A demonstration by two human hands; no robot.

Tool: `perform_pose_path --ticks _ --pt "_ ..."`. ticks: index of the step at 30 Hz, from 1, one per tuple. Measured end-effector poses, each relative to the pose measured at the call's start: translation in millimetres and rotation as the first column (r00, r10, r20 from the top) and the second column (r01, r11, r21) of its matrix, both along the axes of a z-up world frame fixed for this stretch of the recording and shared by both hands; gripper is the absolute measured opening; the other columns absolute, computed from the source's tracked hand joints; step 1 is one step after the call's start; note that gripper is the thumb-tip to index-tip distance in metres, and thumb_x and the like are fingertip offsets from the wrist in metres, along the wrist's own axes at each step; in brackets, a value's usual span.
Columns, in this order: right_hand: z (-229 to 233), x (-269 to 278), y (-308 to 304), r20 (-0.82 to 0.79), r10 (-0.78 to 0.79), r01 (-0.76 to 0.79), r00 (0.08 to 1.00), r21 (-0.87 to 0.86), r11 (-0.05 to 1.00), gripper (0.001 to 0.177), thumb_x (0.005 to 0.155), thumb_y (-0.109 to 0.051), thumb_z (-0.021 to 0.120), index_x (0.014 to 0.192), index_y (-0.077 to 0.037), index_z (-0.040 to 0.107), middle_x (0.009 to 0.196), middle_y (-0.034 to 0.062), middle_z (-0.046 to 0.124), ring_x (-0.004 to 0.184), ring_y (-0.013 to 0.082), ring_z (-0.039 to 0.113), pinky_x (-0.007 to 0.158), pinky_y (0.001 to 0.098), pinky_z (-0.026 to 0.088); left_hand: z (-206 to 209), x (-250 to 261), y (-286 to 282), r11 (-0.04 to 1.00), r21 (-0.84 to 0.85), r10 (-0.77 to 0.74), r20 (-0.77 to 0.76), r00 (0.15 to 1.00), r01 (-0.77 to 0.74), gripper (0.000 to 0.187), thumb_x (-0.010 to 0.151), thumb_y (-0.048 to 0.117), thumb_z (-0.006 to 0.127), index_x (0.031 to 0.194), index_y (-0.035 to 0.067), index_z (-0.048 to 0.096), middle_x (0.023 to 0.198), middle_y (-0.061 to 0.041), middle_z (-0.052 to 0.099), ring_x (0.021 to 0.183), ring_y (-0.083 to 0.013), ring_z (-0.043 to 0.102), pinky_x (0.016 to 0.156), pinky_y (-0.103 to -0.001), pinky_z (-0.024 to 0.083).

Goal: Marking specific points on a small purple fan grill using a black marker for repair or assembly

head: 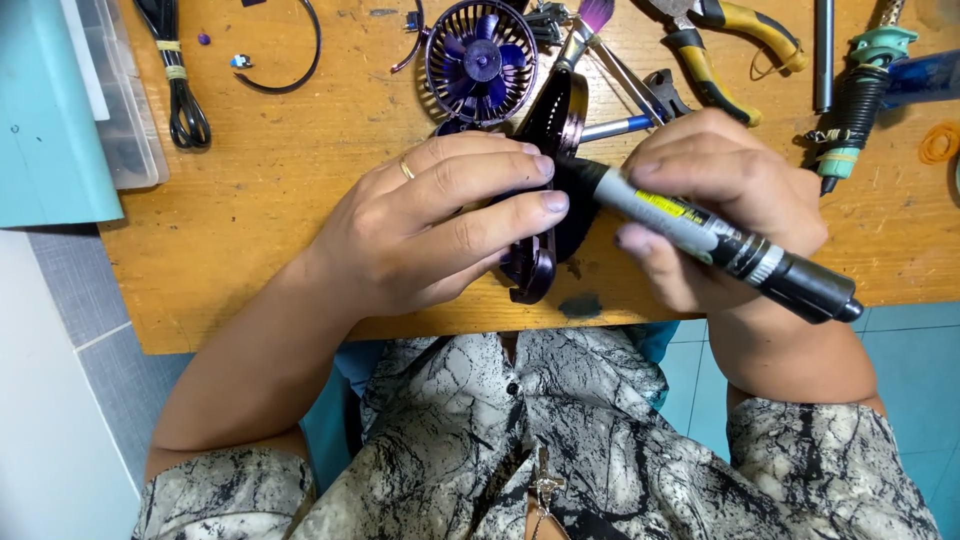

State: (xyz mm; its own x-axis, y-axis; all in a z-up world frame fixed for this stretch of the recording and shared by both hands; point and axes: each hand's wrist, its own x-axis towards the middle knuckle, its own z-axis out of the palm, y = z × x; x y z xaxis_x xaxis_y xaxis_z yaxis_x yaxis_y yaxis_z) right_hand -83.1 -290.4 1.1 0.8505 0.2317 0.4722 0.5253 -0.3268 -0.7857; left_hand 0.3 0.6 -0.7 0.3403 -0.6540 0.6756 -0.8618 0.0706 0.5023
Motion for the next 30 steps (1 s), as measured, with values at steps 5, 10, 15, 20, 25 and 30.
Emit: perform_pose_path --ticks 5,10,15,20,25,30 --pt "5 4 4 0.042 0.049 -0.049 0.998 -0.003 0.999 0.026 0.106 -0.008 0.079 0.116 0.011 0.063 0.099 0.0256 0.075 0.094 0.0399 0.075 0.089 0.0456 0.066 2 -1 3 1.0 0.018 0.02 -0.03 0.999 -0.019 0.023 0.118 -0.014 0.072 0.139 -0.006 0.076 0.14 -0.025 0.071 0.129 -0.0447 0.08 0.12 -0.055 0.073" --pt "1 6 0 0.086 0.093 -0.092 0.992 -0.02 0.996 0.025 0.103 -0.005 0.08 0.112 0.011 0.064 0.096 0.0269 0.075 0.09 0.0397 0.076 0.084 0.045 0.067 2 -1 6 0.999 0.033 0.022 -0.041 0.999 -0.021 0.022 0.121 -0.004 0.066 0.141 -0.007 0.074 0.141 -0.027 0.072 0.131 -0.0473 0.081 0.122 -0.056 0.071" --pt "-9 8 -2 0.13 0.144 -0.136 0.981 -0.074 0.988 0.023 0.105 -0.013 0.083 0.111 0.004 0.068 0.095 0.0207 0.078 0.083 0.0318 0.078 0.075 0.0385 0.07 2 -2 5 0.997 0.002 0.08 -0.053 0.995 -0.08 0.034 0.126 0.018 0.054 0.141 -0.007 0.073 0.139 -0.031 0.075 0.128 -0.0466 0.083 0.117 -0.054 0.072" --pt "-10 10 2 0.202 0.112 -0.1 0.973 -0.066 0.993 0.029 0.104 -0.011 0.082 0.111 0.013 0.068 0.094 0.0276 0.076 0.087 0.0395 0.076 0.08 0.0443 0.068 0 -1 6 0.995 -0.004 0.102 -0.069 0.992 -0.103 0.036 0.126 0.021 0.054 0.141 -0.008 0.071 0.138 -0.032 0.075 0.127 -0.0484 0.083 0.116 -0.057 0.072" --pt "-14 -3 -17 0.107 0.113 -0.115 0.988 0.016 0.993 0.027 0.107 -0.019 0.079 0.118 0.003 0.068 0.098 0.0191 0.079 0.089 0.0343 0.08 0.086 0.0441 0.071 -14 2 2 0.988 -0.065 0.136 -0.037 0.99 -0.138 0.036 0.123 0.02 0.064 0.139 -0.011 0.07 0.133 -0.033 0.077 0.122 -0.0466 0.083 0.11 -0.052 0.076" --pt "20 24 -5 0.277 -0.187 0.195 0.943 0.0 0.981 0.017 0.134 -0.017 0.044 0.145 -0.006 0.038 0.092 0.0323 0.072 0.079 0.0375 0.079 0.07 0.0381 0.049 -42 11 -7 0.952 -0.189 0.25 0.018 0.968 -0.242 0.046 0.114 0.016 0.085 0.137 -0.018 0.064 0.127 -0.036 0.075 0.115 -0.0463 0.084 0.103 -0.046 0.08"
